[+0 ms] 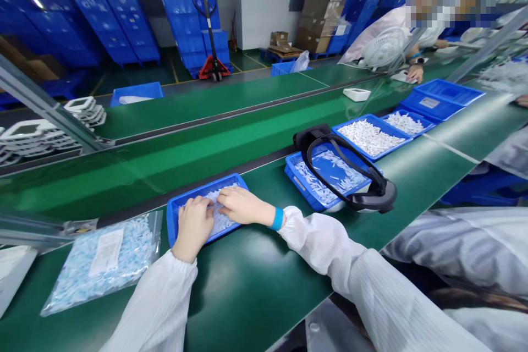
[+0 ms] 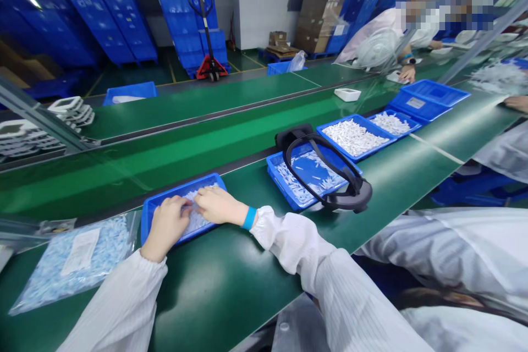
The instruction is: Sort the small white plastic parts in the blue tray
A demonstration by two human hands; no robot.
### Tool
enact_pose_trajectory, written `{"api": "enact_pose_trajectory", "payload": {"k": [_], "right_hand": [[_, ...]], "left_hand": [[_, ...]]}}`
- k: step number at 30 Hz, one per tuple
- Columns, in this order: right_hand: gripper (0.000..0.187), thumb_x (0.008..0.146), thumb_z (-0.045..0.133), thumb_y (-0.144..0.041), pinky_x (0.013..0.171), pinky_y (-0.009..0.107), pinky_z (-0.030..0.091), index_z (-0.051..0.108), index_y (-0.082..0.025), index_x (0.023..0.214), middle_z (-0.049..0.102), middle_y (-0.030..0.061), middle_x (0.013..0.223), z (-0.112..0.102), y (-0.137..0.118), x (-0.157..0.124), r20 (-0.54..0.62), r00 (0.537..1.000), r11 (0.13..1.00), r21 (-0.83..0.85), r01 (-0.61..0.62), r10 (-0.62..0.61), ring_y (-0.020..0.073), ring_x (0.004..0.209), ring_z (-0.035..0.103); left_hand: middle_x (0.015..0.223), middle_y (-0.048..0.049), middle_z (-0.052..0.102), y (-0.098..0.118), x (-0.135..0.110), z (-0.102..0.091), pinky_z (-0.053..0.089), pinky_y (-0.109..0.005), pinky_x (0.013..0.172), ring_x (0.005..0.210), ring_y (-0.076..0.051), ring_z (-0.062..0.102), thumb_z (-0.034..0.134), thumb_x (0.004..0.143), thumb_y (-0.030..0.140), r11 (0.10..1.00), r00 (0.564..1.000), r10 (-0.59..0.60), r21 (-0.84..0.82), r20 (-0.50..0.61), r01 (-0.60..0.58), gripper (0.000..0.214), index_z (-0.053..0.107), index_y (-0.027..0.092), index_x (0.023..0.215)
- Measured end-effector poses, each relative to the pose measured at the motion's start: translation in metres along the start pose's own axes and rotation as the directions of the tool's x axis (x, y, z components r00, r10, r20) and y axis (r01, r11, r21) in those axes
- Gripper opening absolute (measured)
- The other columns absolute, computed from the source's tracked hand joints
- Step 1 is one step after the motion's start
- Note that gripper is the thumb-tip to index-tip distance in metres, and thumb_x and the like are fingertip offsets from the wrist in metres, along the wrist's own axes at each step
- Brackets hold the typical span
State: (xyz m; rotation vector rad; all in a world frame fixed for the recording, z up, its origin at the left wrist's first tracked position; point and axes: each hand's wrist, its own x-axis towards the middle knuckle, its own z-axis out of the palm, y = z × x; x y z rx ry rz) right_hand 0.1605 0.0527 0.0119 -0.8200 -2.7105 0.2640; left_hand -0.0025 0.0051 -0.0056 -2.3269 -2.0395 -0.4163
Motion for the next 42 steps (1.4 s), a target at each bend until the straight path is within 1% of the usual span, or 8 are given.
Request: {"api": "enact_pose_trajectory", "payload": {"k": [3,6,13,20,27,35,39,42], "right_hand": [[0.02,0.091,0.047,-0.026,0.086,0.037,0.039,0.058,-0.011,0.097,0.059,0.013,0.099,0.01,0.0,-0.002,0.022,0.999,0.998,-0.052,-0.028,0.029,0.0225,0.095,0.054],[0.017,0.089,0.049,-0.023,0.085,0.037,0.038,0.06,-0.01,0.093,0.06,0.0127,0.096,0.008,0.001,-0.003,0.05,0.998,0.997,-0.074,-0.024,0.027,0.0228,0.093,0.055],[0.015,0.086,0.05,-0.019,0.085,0.034,0.039,0.063,-0.011,0.089,0.063,0.0124,0.096,0.005,0.0,-0.001,0.066,0.998,0.996,-0.091,-0.004,0.01,0.0217,0.092,0.057],[0.016,0.084,0.051,-0.02,0.082,0.033,0.039,0.063,-0.01,0.088,0.064,0.0128,0.093,0.002,0.001,-0.001,0.07,0.997,0.993,-0.119,-0.009,0.017,0.0224,0.09,0.058],[0.019,0.086,0.045,-0.015,0.079,0.031,0.039,0.064,-0.01,0.086,0.066,0.0124,0.09,0.003,0.003,0.001,0.101,0.995,0.995,-0.102,-0.006,0.017,0.0211,0.087,0.06],[0.022,0.088,0.043,-0.015,0.078,0.03,0.038,0.064,-0.01,0.085,0.067,0.0134,0.091,0.002,0.002,0.0,0.106,0.994,0.996,-0.085,-0.02,0.029,0.0212,0.088,0.061],[0.026,0.091,0.041,-0.017,0.078,0.029,0.038,0.065,-0.009,0.086,0.068,0.0141,0.091,0.002,0.001,0.001,0.081,0.996,0.997,-0.068,-0.028,0.034,0.0211,0.088,0.062],[0.024,0.089,0.042,-0.016,0.078,0.029,0.038,0.065,-0.009,0.086,0.068,0.0143,0.09,0.002,0.0,0.001,0.073,0.997,0.998,-0.058,-0.033,0.038,0.0213,0.088,0.062]], "left_hand": [[0.091,-0.0086,0.064,0.001,0.0,0.001,0.042,-0.038,0.072,0.09,-0.027,0.056,0.046,0.08,0.02,1.0,1.0,-0.002,0.019,0.002,0.002,0.018,0.062,0.021,0.087],[0.091,-0.0091,0.064,0.003,0.001,-0.001,0.042,-0.037,0.071,0.09,-0.027,0.055,0.045,0.081,0.019,0.999,1.0,-0.014,0.047,0.011,0.014,0.018,0.062,0.02,0.086],[0.094,-0.0106,0.062,0.012,0.001,-0.006,0.04,-0.038,0.071,0.093,-0.028,0.054,0.041,0.083,0.017,0.995,0.997,-0.059,0.088,0.056,0.054,0.019,0.059,0.018,0.087],[0.097,-0.0102,0.062,0.015,0.003,-0.008,0.039,-0.037,0.073,0.094,-0.027,0.053,0.036,0.085,0.016,0.994,0.996,-0.052,0.105,0.076,0.044,0.023,0.059,0.018,0.091],[0.102,-0.0092,0.061,0.018,0.005,-0.009,0.039,-0.038,0.079,0.099,-0.025,0.051,0.037,0.086,0.017,0.984,0.98,-0.143,0.127,0.139,0.126,0.024,0.06,0.018,0.094],[0.1,-0.0069,0.062,0.017,0.004,-0.01,0.039,-0.037,0.079,0.099,-0.025,0.051,0.04,0.085,0.017,0.986,0.982,-0.153,0.078,0.11,0.145,0.022,0.06,0.019,0.092],[0.099,-0.0063,0.063,0.015,0.003,-0.01,0.039,-0.035,0.08,0.098,-0.024,0.052,0.042,0.085,0.015,0.986,0.982,-0.163,0.046,0.097,0.16,0.021,0.062,0.019,0.09],[0.098,-0.0065,0.063,0.015,0.002,-0.011,0.039,-0.035,0.08,0.098,-0.023,0.053,0.043,0.085,0.016,0.985,0.981,-0.171,0.025,0.09,0.17,0.02,0.062,0.019,0.088]]}}
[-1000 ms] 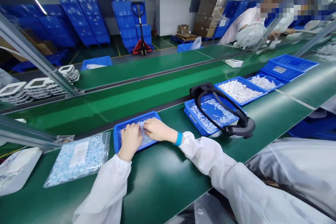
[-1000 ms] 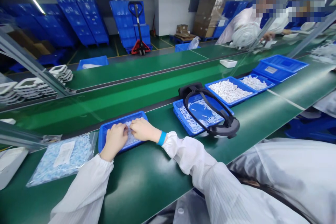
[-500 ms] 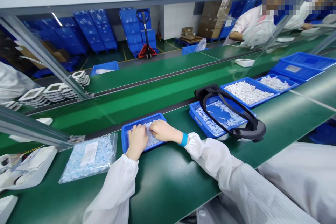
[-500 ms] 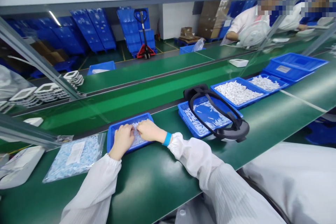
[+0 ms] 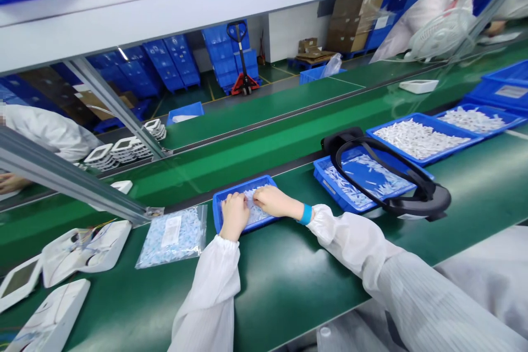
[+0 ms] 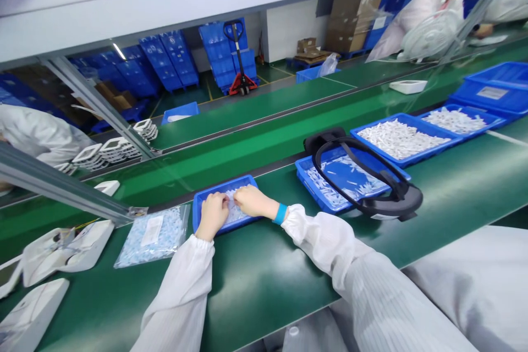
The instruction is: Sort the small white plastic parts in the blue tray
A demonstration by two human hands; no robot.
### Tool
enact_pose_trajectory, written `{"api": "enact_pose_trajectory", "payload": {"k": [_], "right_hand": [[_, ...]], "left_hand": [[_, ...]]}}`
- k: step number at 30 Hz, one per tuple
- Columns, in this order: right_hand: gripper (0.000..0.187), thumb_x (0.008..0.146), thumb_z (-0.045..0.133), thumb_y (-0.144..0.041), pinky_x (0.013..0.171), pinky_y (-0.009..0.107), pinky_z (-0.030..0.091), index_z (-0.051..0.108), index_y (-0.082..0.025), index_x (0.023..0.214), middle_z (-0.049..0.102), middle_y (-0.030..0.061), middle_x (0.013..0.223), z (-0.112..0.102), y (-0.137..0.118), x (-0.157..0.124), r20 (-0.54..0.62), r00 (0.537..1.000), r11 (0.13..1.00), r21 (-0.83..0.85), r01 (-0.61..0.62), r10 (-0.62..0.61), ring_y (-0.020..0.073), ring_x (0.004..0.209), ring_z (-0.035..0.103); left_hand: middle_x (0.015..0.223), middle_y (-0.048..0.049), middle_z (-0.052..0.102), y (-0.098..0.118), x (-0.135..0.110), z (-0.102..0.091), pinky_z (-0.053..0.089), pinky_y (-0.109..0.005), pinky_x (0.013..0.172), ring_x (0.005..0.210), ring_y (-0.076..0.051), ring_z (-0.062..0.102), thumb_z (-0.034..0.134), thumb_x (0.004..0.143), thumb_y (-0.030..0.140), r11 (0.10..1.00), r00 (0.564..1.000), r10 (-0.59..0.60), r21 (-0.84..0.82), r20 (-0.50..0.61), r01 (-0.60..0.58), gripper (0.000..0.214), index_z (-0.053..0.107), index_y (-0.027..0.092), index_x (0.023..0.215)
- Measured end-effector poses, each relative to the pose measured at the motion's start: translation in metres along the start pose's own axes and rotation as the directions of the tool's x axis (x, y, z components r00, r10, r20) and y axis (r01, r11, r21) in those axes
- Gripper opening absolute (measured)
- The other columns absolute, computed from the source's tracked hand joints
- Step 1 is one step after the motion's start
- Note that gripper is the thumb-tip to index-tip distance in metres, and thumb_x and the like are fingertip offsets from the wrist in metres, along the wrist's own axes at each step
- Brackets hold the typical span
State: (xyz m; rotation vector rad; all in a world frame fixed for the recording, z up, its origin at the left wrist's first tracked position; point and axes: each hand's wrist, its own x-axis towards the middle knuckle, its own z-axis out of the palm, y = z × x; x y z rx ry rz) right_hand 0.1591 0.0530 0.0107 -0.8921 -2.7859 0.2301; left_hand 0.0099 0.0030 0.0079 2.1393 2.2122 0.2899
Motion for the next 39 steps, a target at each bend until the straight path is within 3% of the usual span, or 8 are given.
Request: {"api": "enact_pose_trajectory", "payload": {"k": [7,13,18,26,30,33,36,39], "right_hand": [[0.018,0.085,0.047,-0.01,0.078,0.028,0.037,0.065,-0.01,0.086,0.067,0.0118,0.087,0.003,0.005,0.001,-0.037,0.999,0.999,0.053,0.005,-0.003,0.0198,0.086,0.061],[0.019,0.088,0.048,-0.016,0.077,0.029,0.039,0.065,-0.01,0.083,0.066,0.0115,0.084,0.007,0.011,0.003,-0.096,0.995,0.994,0.108,0.011,0.0,0.0197,0.084,0.06],[0.025,0.084,0.044,-0.004,0.077,0.028,0.039,0.066,-0.011,0.095,0.067,0.0103,0.088,0.004,0.013,0.004,-0.106,0.994,0.981,0.191,0.036,-0.016,0.0194,0.087,0.06],[0.022,0.089,0.048,-0.02,0.069,0.023,0.041,0.067,-0.014,0.099,0.069,0.0053,0.085,-0.003,0.008,0.008,-0.13,0.98,0.838,0.543,-0.057,0.151,0.0147,0.075,0.061],[0.025,0.089,0.048,-0.018,0.075,0.023,0.043,0.063,-0.014,0.108,0.069,0.0065,0.096,-0.005,0.003,0.007,-0.134,0.99,0.787,0.614,0.054,0.036,0.0149,0.085,0.062],[0.028,0.09,0.044,-0.014,0.082,0.026,0.04,0.061,-0.013,0.112,0.066,0.0093,0.106,-0.009,0.007,0.007,-0.181,0.984,0.854,0.511,0.097,-0.004,0.0165,0.095,0.059],[0.026,0.088,0.04,-0.01,0.085,0.032,0.035,0.063,-0.011,0.102,0.066,0.0129,0.098,-0.018,0.02,0.006,-0.164,0.985,0.971,0.241,-0.01,0.05,0.0206,0.095,0.055],[0.025,0.084,0.041,-0.005,0.083,0.035,0.03,0.063,-0.011,0.092,0.065,0.0121,0.087,-0.026,0.033,0.001,-0.074,0.993,0.995,0.063,-0.082,0.087,0.0218,0.093,0.053]], "left_hand": [[0.092,-0.0078,0.065,0.0,0.003,-0.003,0.039,-0.035,0.079,0.092,-0.023,0.057,0.036,0.09,0.018,0.991,0.984,-0.056,-0.127,-0.169,0.035,0.021,0.057,0.017,0.095],[0.08,-0.0041,0.065,-0.008,0.006,0.004,0.04,-0.029,0.071,0.076,-0.018,0.061,0.034,0.088,0.015,0.912,0.985,-0.011,-0.407,-0.173,-0.061,0.018,0.052,0.018,0.094],[0.072,-0.0004,0.064,-0.017,0.01,0.01,0.042,-0.027,0.068,0.069,-0.015,0.061,0.034,0.085,0.014,0.777,0.988,-0.072,-0.628,-0.138,-0.031,0.018,0.051,0.02,0.088],[0.073,-0.0013,0.065,-0.021,0.011,0.007,0.043,-0.025,0.063,0.065,-0.015,0.06,0.037,0.082,0.017,0.681,0.973,-0.154,-0.732,-0.171,-0.021,0.025,0.055,0.018,0.1],[0.072,-0.0011,0.063,-0.023,0.013,0.007,0.043,-0.023,0.061,0.064,-0.014,0.058,0.037,0.082,0.02,0.639,0.974,-0.166,-0.769,-0.152,-0.011,0.026,0.059,0.018,0.096],[0.071,-0.0009,0.063,-0.024,0.015,0.008,0.043,-0.023,0.06,0.064,-0.014,0.058,0.037,0.082,0.021,0.666,0.98,-0.14,-0.746,-0.141,-0.012,0.026,0.06,0.018,0.092],[0.072,-0.0008,0.064,-0.022,0.015,0.008,0.043,-0.025,0.062,0.064,-0.014,0.057,0.037,0.084,0.021,0.73,0.988,-0.096,-0.684,-0.121,-0.013,0.025,0.061,0.019,0.091],[0.073,-0.0005,0.065,-0.019,0.014,0.008,0.044,-0.026,0.066,0.066,-0.014,0.058,0.036,0.084,0.018,0.784,0.994,-0.035,-0.62,-0.101,-0.036,0.027,0.061,0.019,0.092]]}}
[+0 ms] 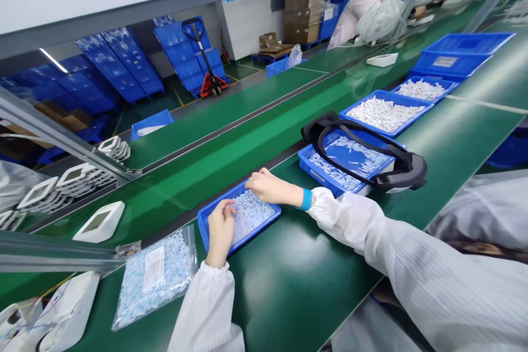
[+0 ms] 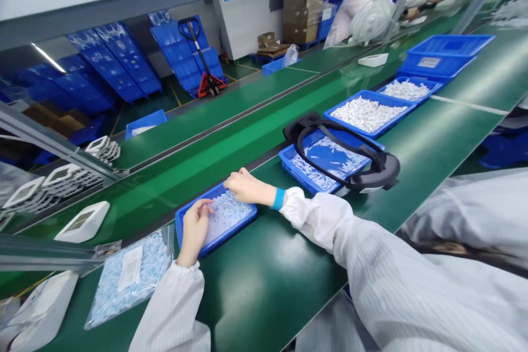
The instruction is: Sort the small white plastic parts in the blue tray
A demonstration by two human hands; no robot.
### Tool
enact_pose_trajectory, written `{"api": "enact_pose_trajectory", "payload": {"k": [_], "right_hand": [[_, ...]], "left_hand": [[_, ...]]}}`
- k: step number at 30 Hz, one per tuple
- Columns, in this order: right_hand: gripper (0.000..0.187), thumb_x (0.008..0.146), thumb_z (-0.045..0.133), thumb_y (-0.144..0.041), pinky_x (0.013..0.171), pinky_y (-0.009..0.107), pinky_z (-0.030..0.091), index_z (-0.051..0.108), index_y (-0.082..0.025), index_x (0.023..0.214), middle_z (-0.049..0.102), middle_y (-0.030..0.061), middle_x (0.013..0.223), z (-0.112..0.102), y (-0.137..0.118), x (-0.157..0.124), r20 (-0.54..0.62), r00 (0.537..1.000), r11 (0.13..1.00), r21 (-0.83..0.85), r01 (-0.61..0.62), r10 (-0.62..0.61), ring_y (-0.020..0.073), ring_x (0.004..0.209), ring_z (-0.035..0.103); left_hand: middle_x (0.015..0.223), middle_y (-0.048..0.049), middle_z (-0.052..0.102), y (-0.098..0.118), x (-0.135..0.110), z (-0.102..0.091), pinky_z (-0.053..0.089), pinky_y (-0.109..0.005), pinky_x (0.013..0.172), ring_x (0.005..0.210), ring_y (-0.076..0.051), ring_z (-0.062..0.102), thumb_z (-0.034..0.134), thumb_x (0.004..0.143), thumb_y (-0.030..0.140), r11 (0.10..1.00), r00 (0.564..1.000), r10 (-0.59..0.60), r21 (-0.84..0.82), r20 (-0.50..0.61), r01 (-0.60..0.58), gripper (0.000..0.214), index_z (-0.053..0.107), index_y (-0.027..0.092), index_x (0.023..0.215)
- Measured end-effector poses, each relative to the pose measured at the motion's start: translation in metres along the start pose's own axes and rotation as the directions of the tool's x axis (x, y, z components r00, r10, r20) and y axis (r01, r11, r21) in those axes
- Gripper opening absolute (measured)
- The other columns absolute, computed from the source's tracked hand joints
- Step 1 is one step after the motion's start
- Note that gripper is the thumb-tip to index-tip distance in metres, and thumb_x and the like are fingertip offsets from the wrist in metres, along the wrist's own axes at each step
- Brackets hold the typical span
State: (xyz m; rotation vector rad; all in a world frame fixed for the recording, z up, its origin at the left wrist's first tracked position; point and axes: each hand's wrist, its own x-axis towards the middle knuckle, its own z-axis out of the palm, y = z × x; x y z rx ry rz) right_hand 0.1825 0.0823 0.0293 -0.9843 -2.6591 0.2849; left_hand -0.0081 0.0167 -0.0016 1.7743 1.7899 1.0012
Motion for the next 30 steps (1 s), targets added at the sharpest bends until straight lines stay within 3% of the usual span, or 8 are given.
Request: {"api": "enact_pose_trajectory", "payload": {"k": [7,11,15,18,22,24,27,30], "right_hand": [[0.013,0.079,0.051,-0.01,0.085,0.038,0.026,0.063,-0.01,0.082,0.063,0.0129,0.088,0.012,0.003,-0.003,0.14,0.99,0.996,-0.084,0.034,-0.022,0.0239,0.095,0.051],[0.015,0.079,0.049,-0.008,0.086,0.039,0.027,0.062,-0.01,0.073,0.063,0.0134,0.085,0.02,0.002,-0.001,0.151,0.989,0.996,-0.092,0.019,-0.005,0.0241,0.094,0.051],[0.017,0.081,0.046,-0.009,0.089,0.039,0.028,0.063,-0.011,0.075,0.063,0.0128,0.089,0.015,-0.001,0.0,0.083,0.997,0.999,-0.039,0.011,-0.008,0.0226,0.094,0.053],[0.014,0.08,0.049,-0.013,0.093,0.038,0.03,0.063,-0.011,0.078,0.065,0.0089,0.084,0.009,-0.008,0.001,-0.063,0.998,0.997,0.078,0.012,-0.007,0.0189,0.086,0.057],[0.012,0.076,0.053,-0.013,0.078,0.027,0.043,0.064,-0.012,0.079,0.067,0.0047,0.078,0.012,-0.018,0.003,-0.212,0.963,0.906,0.418,-0.067,0.169,0.0144,0.075,0.06],[0.018,0.075,0.054,-0.012,0.072,0.023,0.045,0.065,-0.012,0.09,0.068,0.0044,0.081,0.017,-0.02,0.005,-0.195,0.951,0.793,0.605,-0.076,0.24,0.0136,0.075,0.062],[0.024,0.079,0.055,-0.015,0.074,0.025,0.048,0.064,-0.01,0.101,0.07,0.0058,0.085,0.027,-0.02,0.006,-0.134,0.964,0.657,0.752,-0.052,0.23,0.0147,0.079,0.064],[0.017,0.081,0.058,-0.021,0.075,0.025,0.048,0.068,-0.01,0.09,0.071,0.0069,0.087,0.029,-0.017,0.006,-0.12,0.982,0.653,0.757,-0.006,0.148,0.0161,0.082,0.064]], "left_hand": [[0.075,-0.0013,0.065,-0.001,0.0,0.004,0.043,-0.027,0.073,0.076,-0.016,0.06,0.035,0.083,0.011,0.983,0.981,0.102,0.134,0.164,-0.125,0.03,0.061,0.019,0.095],[0.077,-0.0017,0.066,-0.003,0.0,0.006,0.042,-0.029,0.077,0.079,-0.017,0.06,0.036,0.083,0.009,0.966,0.961,0.125,0.189,0.246,-0.174,0.031,0.061,0.02,0.098],[0.079,-0.003,0.067,-0.002,0.0,0.006,0.043,-0.031,0.081,0.082,-0.019,0.06,0.038,0.085,0.013,0.96,0.967,0.127,0.217,0.219,-0.175,0.028,0.061,0.02,0.099],[0.085,-0.0052,0.066,-0.001,-0.001,0.006,0.044,-0.031,0.082,0.085,-0.019,0.06,0.042,0.085,0.017,0.955,0.971,0.16,0.221,0.177,-0.198,0.024,0.062,0.019,0.098],[0.083,-0.0048,0.066,0.001,-0.001,0.006,0.044,-0.03,0.079,0.082,-0.018,0.06,0.049,0.082,0.018,0.952,0.976,0.163,0.237,0.147,-0.195,0.018,0.064,0.019,0.091],[0.081,-0.0043,0.065,0.001,-0.001,0.006,0.044,-0.029,0.078,0.08,-0.017,0.06,0.051,0.081,0.019,0.949,0.977,0.155,0.253,0.145,-0.188,0.015,0.064,0.019,0.087],[0.078,-0.0034,0.066,0.001,0.001,0.006,0.044,-0.029,0.076,0.078,-0.017,0.059,0.053,0.081,0.022,0.949,0.981,0.141,0.265,0.136,-0.174,0.012,0.065,0.02,0.082],[0.077,-0.0029,0.067,0.0,0.001,0.006,0.043,-0.029,0.074,0.077,-0.018,0.058,0.056,0.079,0.025,0.949,0.985,0.126,0.276,0.115,-0.154,0.01,0.065,0.02,0.079]]}}
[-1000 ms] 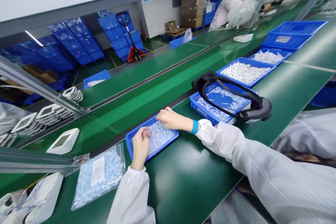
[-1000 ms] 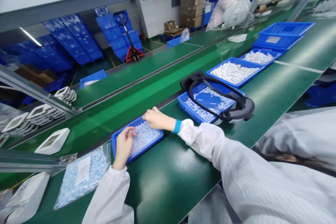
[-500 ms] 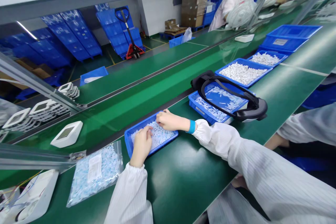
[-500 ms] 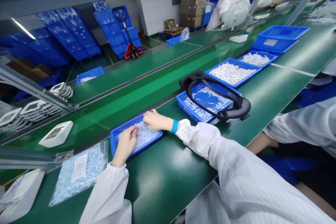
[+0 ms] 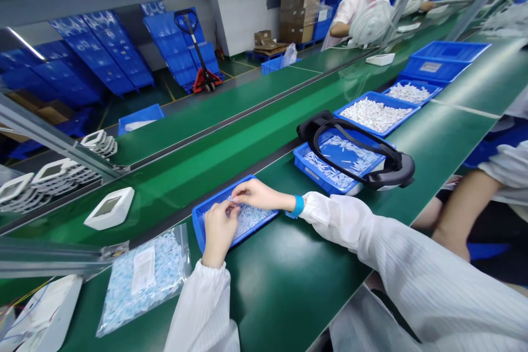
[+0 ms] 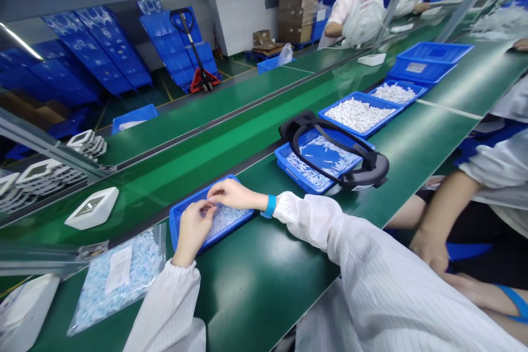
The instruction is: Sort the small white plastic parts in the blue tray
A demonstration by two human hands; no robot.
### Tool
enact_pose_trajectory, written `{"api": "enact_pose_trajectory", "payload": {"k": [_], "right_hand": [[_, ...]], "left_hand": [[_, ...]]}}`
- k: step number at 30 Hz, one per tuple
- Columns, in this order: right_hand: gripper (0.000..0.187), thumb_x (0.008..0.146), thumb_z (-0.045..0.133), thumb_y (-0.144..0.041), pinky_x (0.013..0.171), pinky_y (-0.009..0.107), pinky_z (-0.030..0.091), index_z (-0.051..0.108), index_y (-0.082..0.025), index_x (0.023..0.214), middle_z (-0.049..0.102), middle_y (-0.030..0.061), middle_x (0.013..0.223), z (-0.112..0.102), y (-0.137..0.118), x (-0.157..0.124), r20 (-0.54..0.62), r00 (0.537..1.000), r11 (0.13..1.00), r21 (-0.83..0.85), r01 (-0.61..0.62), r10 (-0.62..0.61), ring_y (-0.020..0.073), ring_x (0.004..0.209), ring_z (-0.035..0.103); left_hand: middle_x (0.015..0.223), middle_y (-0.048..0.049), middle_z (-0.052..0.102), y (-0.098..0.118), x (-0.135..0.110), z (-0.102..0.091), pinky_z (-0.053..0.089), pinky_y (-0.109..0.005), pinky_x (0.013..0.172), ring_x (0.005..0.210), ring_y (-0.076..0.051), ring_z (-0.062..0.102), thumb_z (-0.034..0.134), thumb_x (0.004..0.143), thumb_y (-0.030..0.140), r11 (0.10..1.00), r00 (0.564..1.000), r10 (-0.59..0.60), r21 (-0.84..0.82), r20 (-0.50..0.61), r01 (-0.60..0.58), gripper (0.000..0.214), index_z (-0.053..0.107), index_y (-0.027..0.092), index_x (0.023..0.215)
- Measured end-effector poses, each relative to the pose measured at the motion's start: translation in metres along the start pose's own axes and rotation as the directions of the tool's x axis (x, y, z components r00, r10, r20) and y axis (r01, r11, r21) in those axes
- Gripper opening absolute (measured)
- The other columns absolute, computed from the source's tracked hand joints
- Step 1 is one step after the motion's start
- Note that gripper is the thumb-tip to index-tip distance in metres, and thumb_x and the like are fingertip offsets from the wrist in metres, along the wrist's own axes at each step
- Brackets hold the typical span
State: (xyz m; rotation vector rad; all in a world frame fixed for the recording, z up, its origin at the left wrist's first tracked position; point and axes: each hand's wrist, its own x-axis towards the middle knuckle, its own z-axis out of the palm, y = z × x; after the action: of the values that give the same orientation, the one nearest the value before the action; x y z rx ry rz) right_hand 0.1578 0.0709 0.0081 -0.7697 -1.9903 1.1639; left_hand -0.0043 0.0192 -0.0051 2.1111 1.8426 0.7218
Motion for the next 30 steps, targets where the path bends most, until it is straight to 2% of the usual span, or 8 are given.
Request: {"api": "enact_pose_trajectory", "payload": {"k": [2,5,11,18,30], "right_hand": [[0.016,0.082,0.058,-0.023,0.075,0.024,0.048,0.069,-0.011,0.085,0.071,0.0061,0.085,-0.0024,-0.0005,-0.0001,0.033,0.999,0.999,-0.032,0.025,-0.024,0.0159,0.081,0.064],[0.017,0.083,0.058,-0.022,0.075,0.023,0.047,0.07,-0.011,0.087,0.071,0.0061,0.087,-0.0058,-0.0021,0.0003,0.045,0.999,0.998,-0.062,0.019,-0.016,0.0159,0.083,0.064],[0.018,0.083,0.059,-0.023,0.075,0.023,0.046,0.07,-0.012,0.09,0.071,0.0058,0.089,-0.0065,-0.0023,0.0003,0.149,0.989,0.998,-0.056,0.014,-0.006,0.0151,0.083,0.064],[0.018,0.086,0.055,-0.023,0.065,0.022,0.039,0.065,-0.01,0.079,0.065,0.0031,0.075,-0.006,-0.0054,-0.0009,0.133,0.991,0.974,-0.225,0.031,-0.001,0.0119,0.07,0.057],[0.016,0.086,0.053,-0.019,0.057,0.02,0.029,0.057,-0.011,0.072,0.056,-0.0019,0.065,-0.0053,-0.0083,-0.0019,0.124,0.992,0.951,-0.308,0.033,0.006,0.008,0.06,0.045]], "left_hand": [[0.077,-0.0027,0.067,-0.0002,-0.0001,0.0,0.042,-0.029,0.073,0.077,-0.018,0.058,0.057,0.079,0.026,1.0,1.0,-0.007,0.002,-0.012,0.007,0.01,0.065,0.02,0.078],[0.078,-0.0023,0.067,0.0001,-0.0004,0.0001,0.042,-0.029,0.073,0.077,-0.018,0.058,0.06,0.078,0.028,1.0,1.0,-0.018,-0.011,-0.021,0.017,0.01,0.066,0.021,0.078],[0.074,-0.003,0.066,0.0004,-0.0001,0.0002,0.041,-0.028,0.069,0.075,-0.019,0.059,0.059,0.078,0.03,1.0,0.999,-0.027,0.013,-0.019,0.027,0.013,0.067,0.02,0.077],[0.073,-0.0022,0.067,-0.0002,-0.0004,0.001,0.042,-0.028,0.07,0.073,-0.018,0.06,0.058,0.078,0.031,0.998,0.997,-0.025,-0.051,-0.068,0.022,0.015,0.066,0.02,0.073],[0.072,-0.001,0.067,0.0025,-0.0013,-0.0007,0.041,-0.029,0.072,0.074,-0.017,0.06,0.058,0.076,0.027,0.998,0.998,-0.004,-0.07,-0.062,0.0,0.012,0.064,0.02,0.07]]}}
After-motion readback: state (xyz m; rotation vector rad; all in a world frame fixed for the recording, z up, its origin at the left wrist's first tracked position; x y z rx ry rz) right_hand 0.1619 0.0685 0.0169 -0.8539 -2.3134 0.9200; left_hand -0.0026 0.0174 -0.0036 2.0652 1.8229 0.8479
